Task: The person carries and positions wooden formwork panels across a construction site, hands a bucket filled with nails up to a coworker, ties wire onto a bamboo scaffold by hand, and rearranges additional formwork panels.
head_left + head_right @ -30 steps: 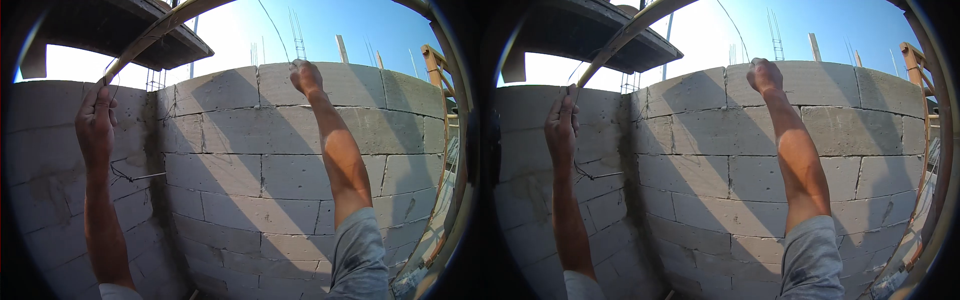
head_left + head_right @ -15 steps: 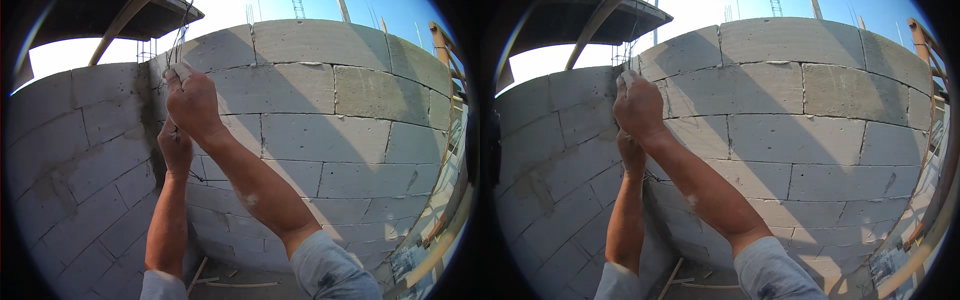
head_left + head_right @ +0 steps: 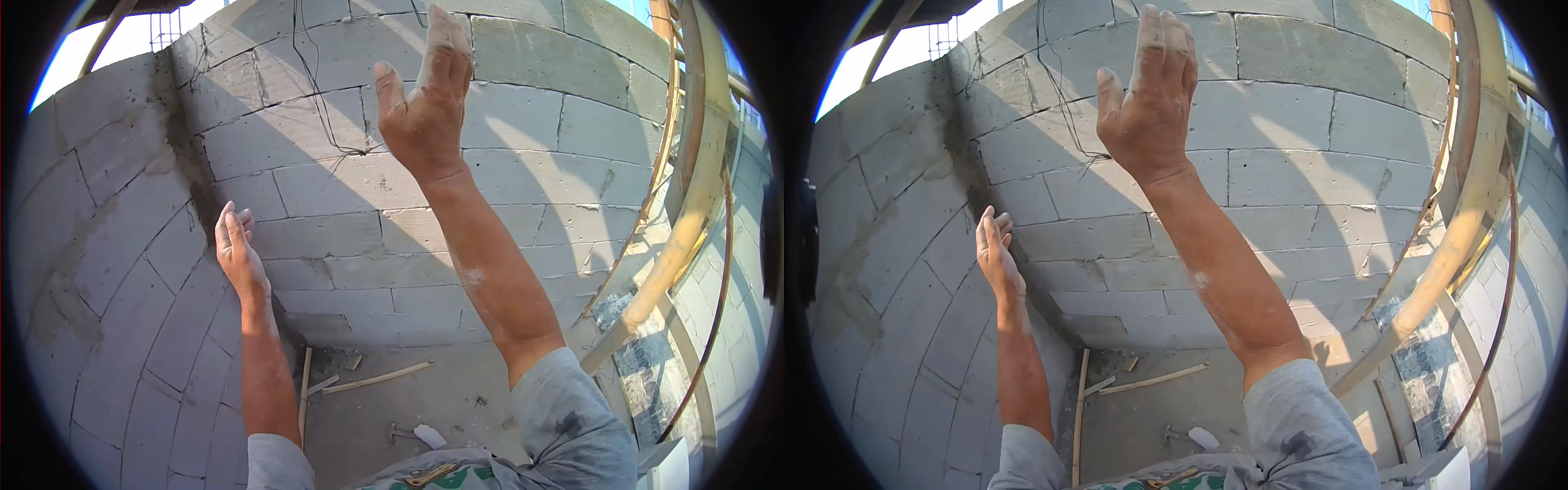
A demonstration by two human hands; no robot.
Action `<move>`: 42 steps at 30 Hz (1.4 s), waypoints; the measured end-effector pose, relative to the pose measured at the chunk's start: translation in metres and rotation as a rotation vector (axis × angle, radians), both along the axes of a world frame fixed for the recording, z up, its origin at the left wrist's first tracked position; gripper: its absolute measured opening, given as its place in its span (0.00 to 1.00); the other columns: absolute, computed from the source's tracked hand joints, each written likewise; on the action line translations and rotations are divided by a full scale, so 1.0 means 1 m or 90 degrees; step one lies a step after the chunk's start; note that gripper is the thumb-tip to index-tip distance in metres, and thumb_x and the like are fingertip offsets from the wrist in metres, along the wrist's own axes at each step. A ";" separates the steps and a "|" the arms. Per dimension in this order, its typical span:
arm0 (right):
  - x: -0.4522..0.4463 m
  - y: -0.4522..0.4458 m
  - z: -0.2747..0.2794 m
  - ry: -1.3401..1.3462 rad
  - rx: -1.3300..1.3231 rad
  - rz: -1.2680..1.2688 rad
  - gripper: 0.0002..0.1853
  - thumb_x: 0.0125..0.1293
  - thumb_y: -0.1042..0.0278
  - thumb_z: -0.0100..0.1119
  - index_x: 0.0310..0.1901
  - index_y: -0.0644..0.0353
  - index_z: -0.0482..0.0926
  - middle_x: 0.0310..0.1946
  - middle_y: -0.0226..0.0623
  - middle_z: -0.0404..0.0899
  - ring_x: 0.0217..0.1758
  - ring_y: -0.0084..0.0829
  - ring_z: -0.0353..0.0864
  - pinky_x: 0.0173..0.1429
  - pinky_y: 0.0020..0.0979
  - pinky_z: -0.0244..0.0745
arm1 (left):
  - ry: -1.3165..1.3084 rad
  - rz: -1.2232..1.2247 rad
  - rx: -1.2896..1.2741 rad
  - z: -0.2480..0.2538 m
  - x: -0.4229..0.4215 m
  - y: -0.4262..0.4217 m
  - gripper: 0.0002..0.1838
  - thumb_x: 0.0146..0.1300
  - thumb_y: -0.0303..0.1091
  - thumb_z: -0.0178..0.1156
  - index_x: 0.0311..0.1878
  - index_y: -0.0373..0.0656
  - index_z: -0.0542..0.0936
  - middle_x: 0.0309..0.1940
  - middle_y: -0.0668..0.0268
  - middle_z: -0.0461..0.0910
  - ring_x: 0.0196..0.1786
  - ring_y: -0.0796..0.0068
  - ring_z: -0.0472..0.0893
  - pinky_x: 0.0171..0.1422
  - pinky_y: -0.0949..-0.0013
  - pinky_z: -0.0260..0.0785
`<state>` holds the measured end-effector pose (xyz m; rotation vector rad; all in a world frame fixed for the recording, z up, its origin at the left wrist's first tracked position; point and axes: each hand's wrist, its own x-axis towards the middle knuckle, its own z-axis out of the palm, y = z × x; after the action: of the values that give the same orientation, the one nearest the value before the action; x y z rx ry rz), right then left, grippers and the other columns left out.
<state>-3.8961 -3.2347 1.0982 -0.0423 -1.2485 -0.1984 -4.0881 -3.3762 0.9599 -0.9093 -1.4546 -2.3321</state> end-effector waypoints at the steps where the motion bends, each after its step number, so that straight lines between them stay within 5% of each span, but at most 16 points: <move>1: 0.013 -0.001 -0.027 -0.034 -0.018 0.009 0.35 0.56 0.71 0.57 0.64 0.69 0.55 0.59 0.55 0.58 0.64 0.53 0.56 0.67 0.46 0.52 | -0.057 -0.032 -0.033 -0.043 -0.012 -0.003 0.27 0.68 0.52 0.46 0.60 0.40 0.69 0.46 0.60 0.76 0.49 0.73 0.73 0.59 0.68 0.60; 4: 0.056 -0.021 -0.144 -0.189 -0.170 0.056 0.34 0.56 0.72 0.57 0.64 0.70 0.55 0.62 0.55 0.56 0.66 0.51 0.54 0.68 0.46 0.51 | -0.252 -0.142 -0.218 -0.208 -0.012 -0.008 0.25 0.67 0.51 0.48 0.57 0.41 0.71 0.42 0.64 0.76 0.42 0.76 0.73 0.52 0.70 0.61; 7: 0.099 -0.040 -0.312 -0.409 -0.558 0.107 0.31 0.61 0.64 0.55 0.64 0.64 0.58 0.62 0.52 0.58 0.66 0.49 0.58 0.66 0.41 0.58 | -0.420 -0.335 -0.492 -0.368 0.053 -0.034 0.20 0.66 0.43 0.52 0.51 0.34 0.74 0.36 0.63 0.78 0.35 0.75 0.77 0.42 0.71 0.68; 9: 0.147 -0.056 -0.406 -0.743 -1.068 0.189 0.26 0.60 0.54 0.53 0.55 0.64 0.70 0.48 0.56 0.74 0.54 0.49 0.73 0.58 0.39 0.67 | -0.423 -0.449 -0.784 -0.390 0.134 -0.060 0.18 0.66 0.40 0.52 0.51 0.36 0.74 0.36 0.60 0.79 0.36 0.74 0.79 0.43 0.72 0.70; 11: 0.204 -0.088 -0.476 -0.791 -1.131 0.179 0.20 0.59 0.54 0.54 0.46 0.61 0.77 0.40 0.53 0.78 0.48 0.48 0.77 0.52 0.40 0.69 | -0.364 -0.672 -0.883 -0.427 0.181 -0.073 0.19 0.65 0.41 0.53 0.52 0.36 0.74 0.37 0.61 0.80 0.37 0.73 0.79 0.44 0.71 0.70; 15: 0.319 -0.154 -0.576 -0.473 -1.294 -0.032 0.17 0.55 0.55 0.56 0.38 0.61 0.80 0.32 0.54 0.79 0.42 0.51 0.79 0.47 0.42 0.72 | -0.147 -0.947 -0.975 -0.429 0.236 -0.062 0.22 0.64 0.44 0.54 0.54 0.37 0.73 0.37 0.63 0.80 0.38 0.75 0.79 0.44 0.73 0.70; 17: 0.373 -0.178 -0.568 -0.319 -1.410 -0.110 0.16 0.55 0.55 0.57 0.35 0.61 0.80 0.32 0.54 0.79 0.41 0.51 0.79 0.46 0.43 0.72 | -0.042 -1.033 -0.962 -0.448 0.240 -0.036 0.24 0.64 0.47 0.54 0.55 0.39 0.73 0.38 0.63 0.80 0.36 0.76 0.79 0.41 0.73 0.69; 19: 0.429 -0.201 -0.579 -0.222 -1.438 -0.231 0.15 0.57 0.57 0.57 0.34 0.63 0.80 0.24 0.43 0.80 0.30 0.39 0.81 0.37 0.36 0.73 | -0.015 -1.023 -1.030 -0.442 0.253 -0.003 0.24 0.65 0.48 0.53 0.56 0.39 0.72 0.39 0.63 0.80 0.37 0.76 0.78 0.42 0.74 0.69; 24: 0.539 -0.242 -0.607 0.364 -1.425 -0.123 0.12 0.59 0.62 0.56 0.34 0.63 0.79 0.24 0.35 0.79 0.22 0.26 0.78 0.27 0.27 0.72 | 0.016 -1.070 -0.997 -0.405 0.345 0.054 0.23 0.65 0.46 0.53 0.53 0.36 0.74 0.39 0.63 0.79 0.38 0.76 0.77 0.46 0.72 0.69; 27: 0.584 -0.233 -0.606 0.499 -1.404 -0.096 0.12 0.59 0.61 0.57 0.36 0.63 0.78 0.25 0.35 0.78 0.22 0.25 0.77 0.26 0.27 0.71 | 0.052 -1.125 -0.992 -0.407 0.415 0.073 0.24 0.65 0.48 0.53 0.55 0.37 0.73 0.39 0.63 0.79 0.38 0.76 0.77 0.45 0.73 0.68; 30: 0.629 -0.200 -0.616 0.487 -1.432 -0.071 0.12 0.59 0.61 0.57 0.34 0.63 0.78 0.24 0.35 0.78 0.22 0.25 0.77 0.26 0.26 0.70 | 0.038 -1.130 -1.014 -0.426 0.494 0.091 0.25 0.65 0.49 0.52 0.56 0.39 0.72 0.38 0.63 0.79 0.37 0.76 0.77 0.44 0.74 0.68; 33: 0.675 -0.163 -0.638 0.258 -1.430 -0.115 0.13 0.58 0.60 0.57 0.33 0.64 0.79 0.22 0.34 0.78 0.22 0.26 0.77 0.27 0.27 0.70 | -0.031 -1.080 -1.035 -0.431 0.560 0.095 0.23 0.65 0.46 0.54 0.54 0.36 0.73 0.35 0.63 0.79 0.34 0.76 0.78 0.43 0.73 0.70; 36: 0.710 -0.125 -0.579 0.001 -1.390 -0.275 0.16 0.56 0.58 0.56 0.35 0.64 0.81 0.24 0.42 0.80 0.26 0.31 0.80 0.34 0.32 0.72 | -0.081 -1.051 -0.957 -0.426 0.639 0.143 0.23 0.65 0.46 0.53 0.54 0.36 0.73 0.34 0.63 0.79 0.33 0.76 0.78 0.41 0.72 0.71; 42: 0.799 -0.076 -0.543 0.090 -1.410 -0.186 0.12 0.60 0.62 0.54 0.35 0.63 0.80 0.23 0.32 0.77 0.26 0.25 0.78 0.31 0.27 0.70 | -0.169 -1.010 -0.816 -0.436 0.726 0.217 0.23 0.66 0.51 0.51 0.53 0.41 0.73 0.33 0.65 0.79 0.31 0.77 0.77 0.34 0.74 0.70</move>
<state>-3.0970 -3.3111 0.5556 -2.0673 -0.7461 0.9951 -3.3624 -3.1590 0.5236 -2.9908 -3.1453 -1.6782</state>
